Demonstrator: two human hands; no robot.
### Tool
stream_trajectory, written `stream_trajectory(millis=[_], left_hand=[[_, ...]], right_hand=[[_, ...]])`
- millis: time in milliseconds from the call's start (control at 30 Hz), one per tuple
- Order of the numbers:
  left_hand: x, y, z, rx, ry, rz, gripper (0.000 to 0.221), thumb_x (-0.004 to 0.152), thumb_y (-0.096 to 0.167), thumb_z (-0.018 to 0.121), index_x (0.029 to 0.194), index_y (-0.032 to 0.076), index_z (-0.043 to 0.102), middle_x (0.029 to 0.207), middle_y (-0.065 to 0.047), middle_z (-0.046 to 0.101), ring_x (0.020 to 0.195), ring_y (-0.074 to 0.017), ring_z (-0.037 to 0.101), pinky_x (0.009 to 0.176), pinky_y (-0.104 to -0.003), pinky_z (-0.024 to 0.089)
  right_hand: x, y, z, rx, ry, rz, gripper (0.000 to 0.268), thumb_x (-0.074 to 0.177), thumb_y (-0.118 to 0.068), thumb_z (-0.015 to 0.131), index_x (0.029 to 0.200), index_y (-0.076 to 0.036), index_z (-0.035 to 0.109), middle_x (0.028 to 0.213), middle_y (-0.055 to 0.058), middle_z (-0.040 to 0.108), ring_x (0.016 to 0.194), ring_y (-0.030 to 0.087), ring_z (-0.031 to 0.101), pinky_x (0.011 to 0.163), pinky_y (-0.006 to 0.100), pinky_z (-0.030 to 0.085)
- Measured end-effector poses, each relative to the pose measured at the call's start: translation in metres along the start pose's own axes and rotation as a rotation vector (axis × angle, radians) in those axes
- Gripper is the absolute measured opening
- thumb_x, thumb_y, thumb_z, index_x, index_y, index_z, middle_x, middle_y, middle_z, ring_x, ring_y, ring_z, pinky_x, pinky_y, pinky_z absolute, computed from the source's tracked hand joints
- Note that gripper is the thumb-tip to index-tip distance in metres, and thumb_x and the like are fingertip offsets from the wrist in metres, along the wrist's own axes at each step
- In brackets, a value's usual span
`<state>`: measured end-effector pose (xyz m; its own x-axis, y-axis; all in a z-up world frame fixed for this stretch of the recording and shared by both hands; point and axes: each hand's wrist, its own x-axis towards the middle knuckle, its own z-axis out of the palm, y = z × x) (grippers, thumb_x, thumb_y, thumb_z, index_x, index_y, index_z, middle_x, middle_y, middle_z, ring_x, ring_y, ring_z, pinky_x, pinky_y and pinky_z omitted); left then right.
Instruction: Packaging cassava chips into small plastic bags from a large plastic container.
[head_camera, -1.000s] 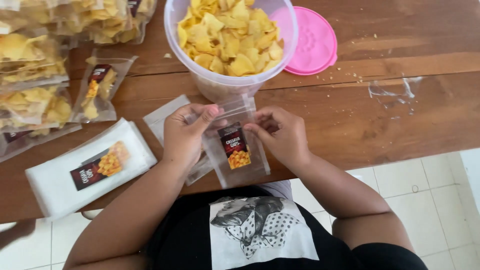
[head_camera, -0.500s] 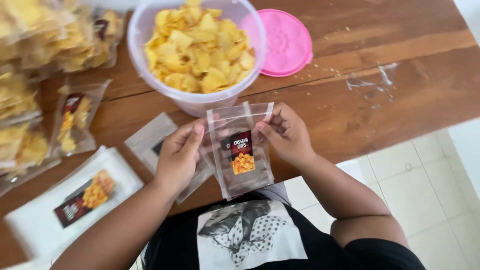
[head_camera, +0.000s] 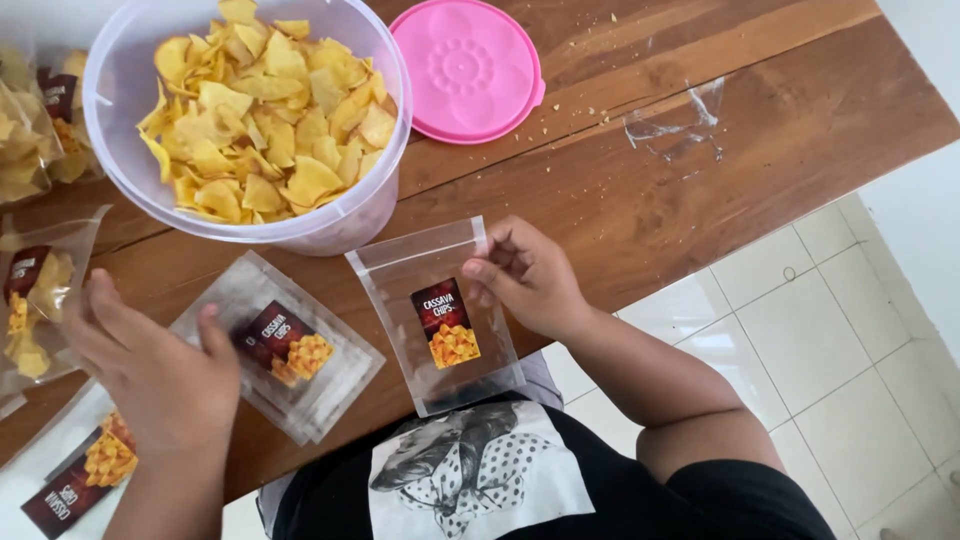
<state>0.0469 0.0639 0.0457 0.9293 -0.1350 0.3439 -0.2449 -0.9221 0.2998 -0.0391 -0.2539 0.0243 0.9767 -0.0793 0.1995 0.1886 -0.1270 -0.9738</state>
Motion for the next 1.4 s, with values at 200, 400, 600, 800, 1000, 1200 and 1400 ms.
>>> stream_trajectory(millis=[200,400,600,800,1000,1200,1400], left_hand=[[-0.017,0.078,-0.024,-0.6,-0.514,0.107,0.026,0.087,0.04,0.072,0.082,0.015,0.067,0.076,0.002,0.07,0.067,-0.0129,0.064,0.064,-0.029,0.05],[0.0,0.138,-0.012,-0.917,-0.252,0.441,0.114,0.057,0.041,0.099,0.139,-0.003,0.033,0.142,-0.021,0.045,0.138,-0.0355,0.047,0.119,-0.044,0.036],[-0.01,0.141,0.02,-0.961,-0.472,0.755,0.135,0.063,0.027,0.096,0.159,0.002,0.005,0.157,-0.025,0.038,0.149,-0.0399,0.041,0.125,-0.052,0.031],[-0.025,0.147,0.047,-0.44,-0.072,0.819,0.122,0.083,0.076,0.079,0.163,0.012,0.014,0.122,-0.018,0.046,0.114,-0.0303,0.052,0.123,-0.068,0.025],[-0.03,0.15,0.054,-0.934,-0.574,0.595,0.114,0.077,0.018,0.087,0.162,0.016,0.011,0.142,-0.019,0.036,0.141,-0.0343,0.043,0.12,-0.043,0.038],[-0.028,0.163,0.051,-1.431,-0.556,0.213,0.043,0.095,0.01,0.068,0.137,0.006,0.059,0.121,-0.018,0.062,0.096,-0.0309,0.075,0.077,-0.037,0.067],[-0.025,0.169,0.058,-1.447,-0.513,0.06,0.036,0.083,0.002,0.082,0.118,0.005,0.072,0.102,-0.011,0.073,0.099,-0.0231,0.074,0.077,-0.032,0.067]], right_hand=[[-0.016,0.002,0.011,-0.335,0.239,-0.242,0.013,0.095,-0.015,0.071,0.096,-0.012,0.058,0.09,0.001,0.068,0.074,0.009,0.063,0.064,0.022,0.047],[-0.022,-0.01,0.025,-0.35,0.163,-0.805,0.02,0.098,-0.015,0.062,0.089,0.001,0.055,0.106,0.021,0.064,0.097,0.036,0.072,0.084,0.044,0.065],[-0.03,-0.016,-0.015,0.207,-0.257,-0.37,0.058,0.098,-0.058,0.053,0.11,-0.002,0.063,0.109,0.015,0.065,0.101,0.028,0.066,0.094,0.04,0.054],[-0.043,-0.031,-0.015,0.179,-0.04,-0.072,0.022,0.089,-0.005,0.074,0.106,0.006,0.067,0.097,0.017,0.068,0.066,0.016,0.065,0.057,0.023,0.059],[-0.037,-0.011,-0.013,0.181,0.182,0.015,0.041,0.081,-0.001,0.081,0.117,0.001,0.062,0.107,0.012,0.069,0.095,0.019,0.07,0.089,0.027,0.061],[-0.037,-0.004,-0.008,0.167,0.281,-0.026,0.047,0.077,0.008,0.083,0.119,0.01,0.061,0.129,0.02,0.058,0.115,0.029,0.065,0.084,0.037,0.064],[-0.045,0.0,-0.01,0.144,0.29,-0.046,0.05,0.071,0.008,0.088,0.116,0.008,0.066,0.127,0.022,0.063,0.117,0.032,0.066,0.082,0.039,0.065]])
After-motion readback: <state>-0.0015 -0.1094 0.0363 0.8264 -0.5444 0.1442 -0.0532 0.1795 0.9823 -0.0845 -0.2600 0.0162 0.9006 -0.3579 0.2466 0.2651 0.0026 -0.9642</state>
